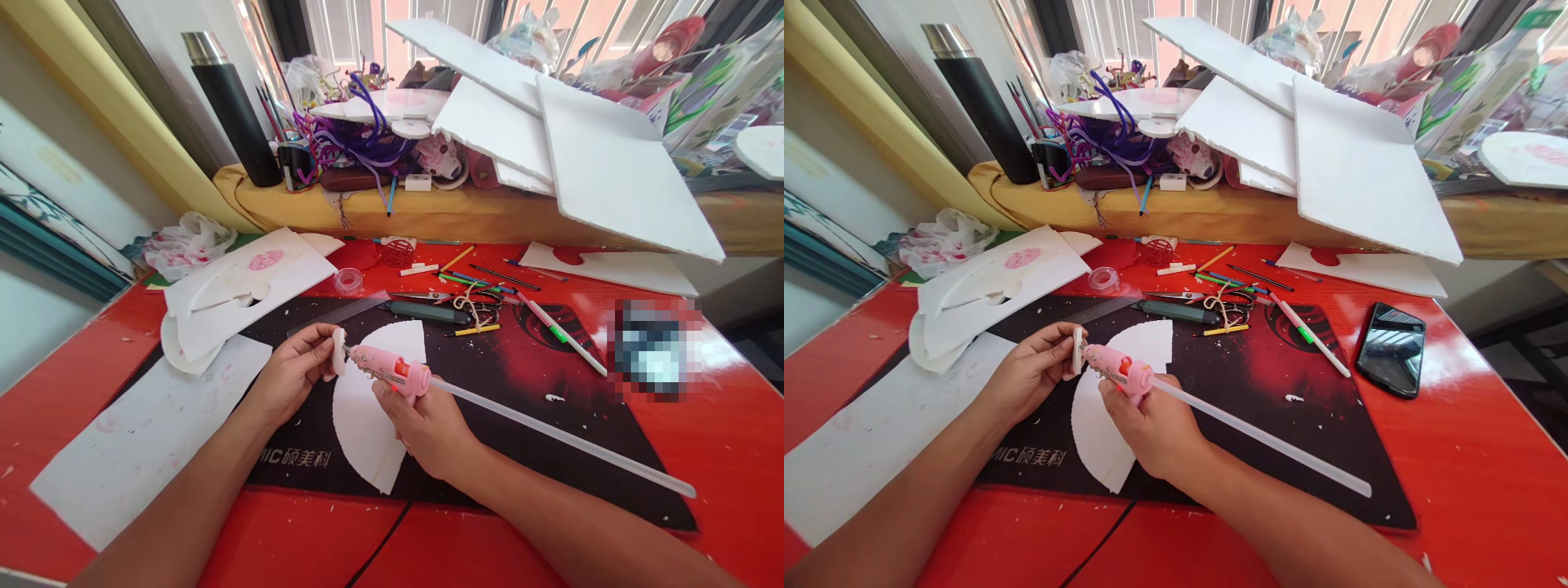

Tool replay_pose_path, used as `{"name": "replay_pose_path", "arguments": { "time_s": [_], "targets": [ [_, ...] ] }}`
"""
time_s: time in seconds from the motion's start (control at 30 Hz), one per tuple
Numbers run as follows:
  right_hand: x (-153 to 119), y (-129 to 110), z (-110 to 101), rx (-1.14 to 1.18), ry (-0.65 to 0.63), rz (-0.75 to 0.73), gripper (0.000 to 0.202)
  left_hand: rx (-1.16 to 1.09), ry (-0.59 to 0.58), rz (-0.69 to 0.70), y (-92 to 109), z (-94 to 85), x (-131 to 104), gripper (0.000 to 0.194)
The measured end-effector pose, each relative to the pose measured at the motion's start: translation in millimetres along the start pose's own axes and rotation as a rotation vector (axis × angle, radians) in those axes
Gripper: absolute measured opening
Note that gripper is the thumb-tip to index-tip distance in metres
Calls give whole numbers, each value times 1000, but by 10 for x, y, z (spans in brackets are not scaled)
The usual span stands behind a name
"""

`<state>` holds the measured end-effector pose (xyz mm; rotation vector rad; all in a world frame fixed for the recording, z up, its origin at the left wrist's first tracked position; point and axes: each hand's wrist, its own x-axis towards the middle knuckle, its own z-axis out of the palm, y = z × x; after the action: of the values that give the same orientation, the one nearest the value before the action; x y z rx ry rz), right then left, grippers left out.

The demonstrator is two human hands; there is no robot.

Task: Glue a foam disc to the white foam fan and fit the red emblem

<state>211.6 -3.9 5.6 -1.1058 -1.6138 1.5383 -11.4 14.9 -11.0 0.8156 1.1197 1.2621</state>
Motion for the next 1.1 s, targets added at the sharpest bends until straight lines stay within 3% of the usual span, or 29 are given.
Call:
{"name": "replay_pose_path", "arguments": {
  "time_s": [1.1],
  "targets": [
    [10,81,3,8,9,-19,38,-20,-54,-62,-15,-14,4,37]
  ]
}}
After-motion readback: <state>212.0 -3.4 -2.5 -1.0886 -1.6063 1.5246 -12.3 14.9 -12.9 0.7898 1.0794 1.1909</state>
